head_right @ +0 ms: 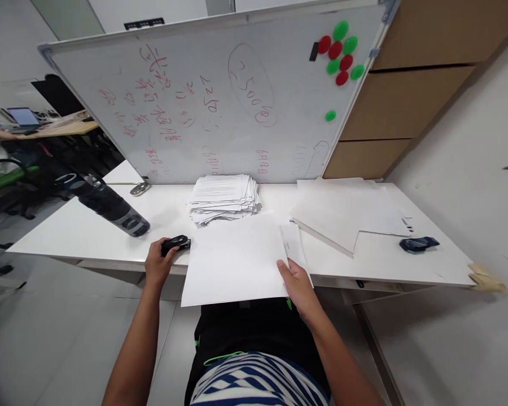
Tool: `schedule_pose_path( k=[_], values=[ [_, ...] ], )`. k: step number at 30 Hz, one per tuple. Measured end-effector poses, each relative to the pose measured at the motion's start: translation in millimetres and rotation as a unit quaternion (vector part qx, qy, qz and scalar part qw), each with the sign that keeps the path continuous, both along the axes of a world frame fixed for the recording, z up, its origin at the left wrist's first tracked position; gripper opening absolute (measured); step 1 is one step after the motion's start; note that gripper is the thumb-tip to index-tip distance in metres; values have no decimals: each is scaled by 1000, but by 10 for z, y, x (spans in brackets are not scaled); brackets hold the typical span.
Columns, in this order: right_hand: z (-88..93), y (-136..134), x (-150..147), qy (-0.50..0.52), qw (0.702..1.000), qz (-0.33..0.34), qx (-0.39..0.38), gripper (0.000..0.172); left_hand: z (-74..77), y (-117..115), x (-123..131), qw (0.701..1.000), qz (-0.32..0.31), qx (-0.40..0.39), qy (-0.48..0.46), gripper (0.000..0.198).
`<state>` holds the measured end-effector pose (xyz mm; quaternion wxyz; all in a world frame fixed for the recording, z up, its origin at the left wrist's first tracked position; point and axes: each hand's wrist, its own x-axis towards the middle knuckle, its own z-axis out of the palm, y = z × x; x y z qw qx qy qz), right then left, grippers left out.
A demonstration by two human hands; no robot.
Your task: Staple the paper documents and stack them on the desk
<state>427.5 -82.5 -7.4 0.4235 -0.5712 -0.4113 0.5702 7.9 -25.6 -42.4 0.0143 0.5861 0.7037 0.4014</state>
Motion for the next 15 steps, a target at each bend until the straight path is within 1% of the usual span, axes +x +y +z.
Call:
schedule_pose_path(
  k=[3,6,11,15],
  values=[
    [-27,21,-45,-5,1000,6,-5,62,-5,0,0,1000,-5,5,-5,36],
    [-40,45,-74,-5,1000,2,14,59,1,-2,-1,1000,-6,-1,-4,37],
    [-18,63,-108,18,999,13,27,53,-2,3,-8,1000,-6,-4,4,36],
    [0,60,-134,10,999,11,38,51,-17,6,-20,1000,-11,-2,16,38]
  ],
)
